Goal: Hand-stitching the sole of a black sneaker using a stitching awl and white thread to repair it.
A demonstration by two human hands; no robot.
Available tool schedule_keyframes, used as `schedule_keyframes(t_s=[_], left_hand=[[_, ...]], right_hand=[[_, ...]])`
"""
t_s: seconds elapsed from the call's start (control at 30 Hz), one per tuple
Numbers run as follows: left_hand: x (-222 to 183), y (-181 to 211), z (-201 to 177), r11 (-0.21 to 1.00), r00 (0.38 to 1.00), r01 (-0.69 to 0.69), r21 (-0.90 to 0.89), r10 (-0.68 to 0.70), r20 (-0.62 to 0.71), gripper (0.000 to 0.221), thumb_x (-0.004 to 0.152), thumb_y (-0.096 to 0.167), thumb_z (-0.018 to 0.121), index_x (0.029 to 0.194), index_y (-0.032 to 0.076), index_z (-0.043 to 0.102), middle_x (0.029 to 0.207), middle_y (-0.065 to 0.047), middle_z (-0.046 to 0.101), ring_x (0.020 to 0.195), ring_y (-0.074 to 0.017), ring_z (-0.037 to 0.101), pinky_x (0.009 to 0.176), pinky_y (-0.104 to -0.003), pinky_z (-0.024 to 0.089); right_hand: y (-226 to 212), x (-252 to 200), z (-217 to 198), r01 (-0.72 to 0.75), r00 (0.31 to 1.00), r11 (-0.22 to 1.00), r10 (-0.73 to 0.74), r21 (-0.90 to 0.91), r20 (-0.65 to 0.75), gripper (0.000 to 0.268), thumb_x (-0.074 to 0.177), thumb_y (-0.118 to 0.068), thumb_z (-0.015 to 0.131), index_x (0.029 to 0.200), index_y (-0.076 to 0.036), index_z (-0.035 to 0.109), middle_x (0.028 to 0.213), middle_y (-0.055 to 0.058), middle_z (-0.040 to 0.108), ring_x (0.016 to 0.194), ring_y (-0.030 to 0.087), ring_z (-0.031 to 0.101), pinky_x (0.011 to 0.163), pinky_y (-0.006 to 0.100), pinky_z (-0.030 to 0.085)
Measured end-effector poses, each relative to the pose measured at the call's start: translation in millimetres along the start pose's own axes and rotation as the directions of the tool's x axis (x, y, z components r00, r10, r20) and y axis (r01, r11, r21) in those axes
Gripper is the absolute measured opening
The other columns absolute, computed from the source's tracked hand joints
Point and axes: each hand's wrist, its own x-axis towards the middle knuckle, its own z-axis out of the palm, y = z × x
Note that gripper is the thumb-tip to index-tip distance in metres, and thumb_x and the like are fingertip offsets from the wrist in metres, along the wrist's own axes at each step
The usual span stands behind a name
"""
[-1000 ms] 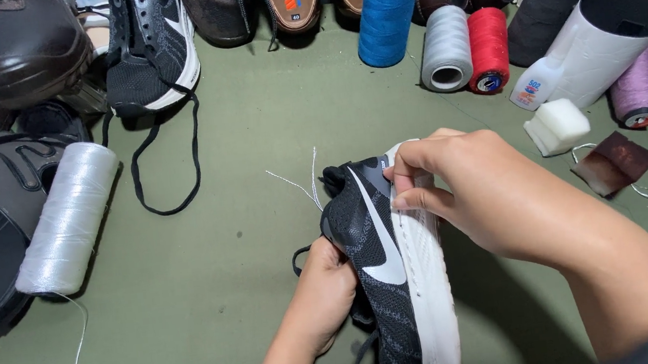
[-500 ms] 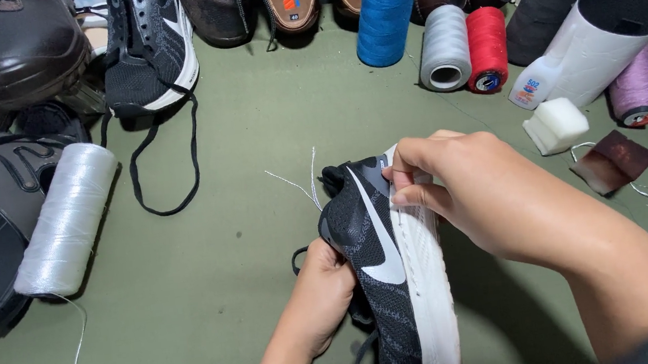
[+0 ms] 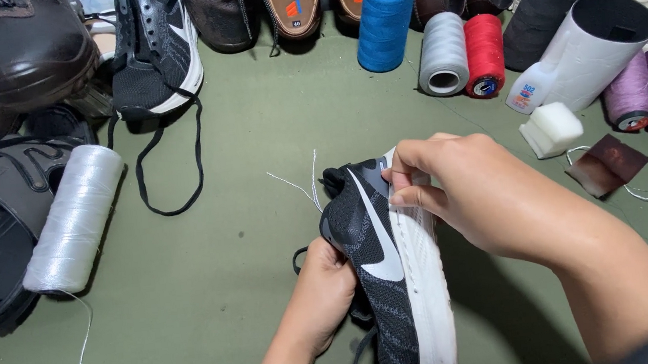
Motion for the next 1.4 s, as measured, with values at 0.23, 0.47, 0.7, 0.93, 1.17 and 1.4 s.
schedule_keyframes(t_s=[0.23,0.47,0.7,0.93,1.17,1.4], left_hand=[[-8.2,6.5,-4.8,0.998,0.999,-0.013,-0.066,0.009,-0.050,0.028,0.085,-0.003,0.068,0.112,0.001,0.072,0.114,-0.006,0.077,0.101,-0.0147,0.067,0.090,-0.033,0.057],[-27.1,33.3,-27.6,0.967,0.999,0.031,0.253,-0.037,0.019,0.008,0.096,0.006,0.058,0.092,0.009,0.064,0.076,-0.001,0.060,0.061,-0.0097,0.050,0.056,-0.025,0.045],[-37.9,63.8,-26.0,0.830,0.997,-0.074,0.553,0.047,0.063,0.017,0.094,0.003,0.054,0.095,0.008,0.070,0.088,0.007,0.064,0.081,-0.0059,0.051,0.072,-0.023,0.048],[-38.1,58.0,-24.5,0.896,0.982,-0.180,0.405,0.139,0.129,0.028,0.098,0.007,0.054,0.119,0.006,0.073,0.112,0.004,0.074,0.102,-0.0052,0.060,0.091,-0.024,0.052],[-35.6,53.6,-39.3,0.875,0.999,-0.042,0.482,0.025,0.042,0.013,0.103,0.014,0.055,0.101,0.012,0.067,0.076,0.002,0.061,0.068,-0.0077,0.052,0.065,-0.024,0.043],[-48.6,88.4,-71.0,0.558,0.795,0.378,0.739,0.213,-0.568,0.015,0.092,0.036,0.068,0.101,0.027,0.075,0.081,0.009,0.071,0.071,-0.0102,0.060,0.082,-0.024,0.048]], right_hand=[[-1.8,-3.3,-6.1,-0.013,1.000,1.000,0.013,-0.007,0.016,0.016,0.098,-0.033,0.068,0.087,-0.022,0.065,0.081,-0.006,0.071,0.078,0.019,0.060,0.076,0.030,0.044],[-7.2,-7.2,-8.9,-0.046,0.998,0.999,0.046,0.014,0.044,0.017,0.098,-0.034,0.070,0.085,-0.022,0.066,0.082,-0.007,0.073,0.078,0.017,0.058,0.078,0.028,0.044],[-8.8,-10.6,-10.3,-0.047,0.998,0.999,0.048,-0.015,0.039,0.016,0.096,-0.037,0.071,0.085,-0.024,0.069,0.091,-0.010,0.077,0.077,0.019,0.059,0.078,0.031,0.044],[-6.3,-12.6,-10.6,-0.017,0.999,1.000,0.016,0.006,0.035,0.017,0.095,-0.036,0.071,0.084,-0.024,0.069,0.093,-0.012,0.078,0.086,0.018,0.066,0.082,0.030,0.045],[-4.3,-11.9,-10.3,-0.014,0.999,0.998,0.011,0.060,0.040,0.016,0.095,-0.034,0.070,0.083,-0.023,0.072,0.094,-0.014,0.083,0.102,0.010,0.072,0.089,0.028,0.046],[-8.5,-15.9,-12.6,-0.037,0.997,0.991,0.028,0.127,0.069,0.019,0.096,-0.031,0.069,0.081,-0.020,0.071,0.095,-0.014,0.084,0.133,-0.002,0.071,0.097,0.027,0.047]])
